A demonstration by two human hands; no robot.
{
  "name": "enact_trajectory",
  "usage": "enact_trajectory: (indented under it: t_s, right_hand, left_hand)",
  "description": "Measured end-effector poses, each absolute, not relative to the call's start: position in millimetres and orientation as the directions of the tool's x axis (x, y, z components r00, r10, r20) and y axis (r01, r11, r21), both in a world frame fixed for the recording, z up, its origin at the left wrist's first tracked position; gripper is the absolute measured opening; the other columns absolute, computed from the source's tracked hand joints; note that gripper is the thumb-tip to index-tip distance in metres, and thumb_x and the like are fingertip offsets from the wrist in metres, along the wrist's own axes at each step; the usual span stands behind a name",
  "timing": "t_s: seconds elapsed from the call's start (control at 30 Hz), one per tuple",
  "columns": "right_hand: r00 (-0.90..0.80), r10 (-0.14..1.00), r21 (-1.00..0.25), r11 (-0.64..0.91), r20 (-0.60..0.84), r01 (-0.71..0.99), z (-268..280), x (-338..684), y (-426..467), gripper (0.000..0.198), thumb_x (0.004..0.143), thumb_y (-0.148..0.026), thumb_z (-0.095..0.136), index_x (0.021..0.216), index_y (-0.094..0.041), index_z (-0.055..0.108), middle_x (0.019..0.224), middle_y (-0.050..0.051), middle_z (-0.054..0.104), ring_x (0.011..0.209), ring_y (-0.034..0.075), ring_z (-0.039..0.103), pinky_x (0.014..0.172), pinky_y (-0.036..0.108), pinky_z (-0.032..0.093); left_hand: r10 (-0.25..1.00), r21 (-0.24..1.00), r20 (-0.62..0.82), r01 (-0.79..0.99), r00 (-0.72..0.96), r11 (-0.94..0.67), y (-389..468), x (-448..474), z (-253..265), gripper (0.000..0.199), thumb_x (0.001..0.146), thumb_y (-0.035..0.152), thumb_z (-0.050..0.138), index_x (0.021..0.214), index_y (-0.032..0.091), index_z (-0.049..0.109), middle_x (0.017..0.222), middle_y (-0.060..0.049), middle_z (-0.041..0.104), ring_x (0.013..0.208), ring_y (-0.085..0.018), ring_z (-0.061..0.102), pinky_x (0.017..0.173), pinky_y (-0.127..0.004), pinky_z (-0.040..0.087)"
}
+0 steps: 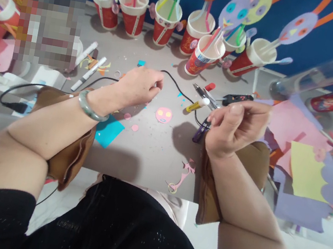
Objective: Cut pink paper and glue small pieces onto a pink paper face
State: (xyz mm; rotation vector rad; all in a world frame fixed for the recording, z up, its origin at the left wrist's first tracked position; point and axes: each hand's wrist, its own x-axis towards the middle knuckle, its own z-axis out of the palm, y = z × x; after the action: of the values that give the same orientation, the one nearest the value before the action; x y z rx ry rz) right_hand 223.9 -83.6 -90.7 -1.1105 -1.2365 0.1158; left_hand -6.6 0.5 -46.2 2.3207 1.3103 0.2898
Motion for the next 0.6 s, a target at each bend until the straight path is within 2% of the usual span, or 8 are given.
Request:
enact_trajectory:
  t_s: [0.2, 0.4, 0.6]
  right_hand:
    - [0.345, 0.612, -0.702, 0.607, 0.712, 0.373, -87.3, 222.9, -81.7, 0.03, 0.101, -0.054, 0.062, 0.091, -0.027, 0.054, 0.055, -0.012, 0.043, 0.038, 0.008, 0.043, 0.041, 0.025, 0.045]
    - [0.322, 0.625, -0.699, 0.578, 0.711, 0.422, -87.7, 222.5, -82.7, 0.032, 0.103, -0.056, 0.059, 0.09, -0.027, 0.054, 0.055, -0.011, 0.043, 0.038, 0.008, 0.045, 0.041, 0.025, 0.045]
    - [0.314, 0.609, -0.681, 0.592, 0.728, 0.431, -86.8, 221.6, -83.5, 0.03, 0.103, -0.054, 0.059, 0.092, -0.026, 0.055, 0.057, -0.011, 0.047, 0.039, 0.007, 0.047, 0.041, 0.024, 0.045]
  left_hand:
    - [0.853, 0.461, -0.051, 0.77, 0.519, -0.441, -0.8, -5.3, -46.5, 0.026, 0.084, 0.018, 0.058, 0.1, 0.021, 0.078, 0.078, -0.004, 0.074, 0.087, -0.021, 0.069, 0.087, -0.035, 0.051]
    - [0.85, 0.436, -0.104, 0.792, 0.516, -0.428, -1.7, -4.8, -42.5, 0.028, 0.087, 0.019, 0.057, 0.105, 0.019, 0.077, 0.087, -0.006, 0.076, 0.091, -0.021, 0.07, 0.088, -0.034, 0.051]
    - [0.841, 0.44, -0.084, 0.778, 0.534, -0.449, -2.2, -4.7, -43.7, 0.026, 0.088, 0.018, 0.056, 0.104, 0.019, 0.077, 0.088, -0.005, 0.077, 0.093, -0.02, 0.07, 0.088, -0.033, 0.05]
